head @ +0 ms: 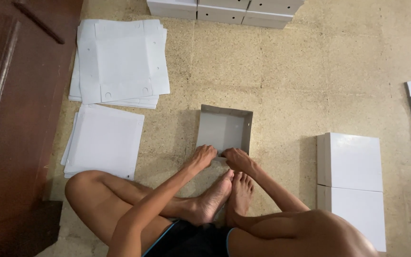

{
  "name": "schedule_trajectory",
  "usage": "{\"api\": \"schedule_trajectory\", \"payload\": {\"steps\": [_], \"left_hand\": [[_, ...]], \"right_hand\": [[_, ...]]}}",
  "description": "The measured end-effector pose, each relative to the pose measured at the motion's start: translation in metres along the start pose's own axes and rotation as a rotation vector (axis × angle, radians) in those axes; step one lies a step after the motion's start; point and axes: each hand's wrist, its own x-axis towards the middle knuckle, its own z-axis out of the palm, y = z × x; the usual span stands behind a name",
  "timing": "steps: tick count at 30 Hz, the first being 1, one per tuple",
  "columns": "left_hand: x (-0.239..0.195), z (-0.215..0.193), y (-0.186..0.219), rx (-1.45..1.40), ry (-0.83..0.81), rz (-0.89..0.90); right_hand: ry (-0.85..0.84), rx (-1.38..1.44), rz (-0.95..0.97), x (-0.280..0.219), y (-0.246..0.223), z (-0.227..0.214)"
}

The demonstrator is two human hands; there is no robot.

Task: The person sits on the floor and assembles a small cardboard box by folding the flaps and securing them with small fasteners. They then place a flat white sheet inside the box and continue to adjust the box's edges.

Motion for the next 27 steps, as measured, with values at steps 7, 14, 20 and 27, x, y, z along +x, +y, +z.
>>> {"api": "schedule_trajectory", "payload": {"steps": [7,14,20,27], "left_hand": [[0.002,-0.018,0.019,0.086,-0.082,-0.143],[0.019,-0.059,0.043,-0.208,-0.145,-0.469],[0.025,-0.146,0.103,-0.582,0.174,-0.242],[-0.005,-0.202,0.029,-0.073,0.457,-0.645]], "right_hand": [[0.078,-0.115,0.078,0.007,0.009,0.006],[0.760,-0.068,-0.029,-0.040,-0.027,-0.077],[0.960,0.597,0.304,-0.060,-0.020,-0.079],[0.647,1.005,0.400,-0.054,-0.028,-0.042]]}}
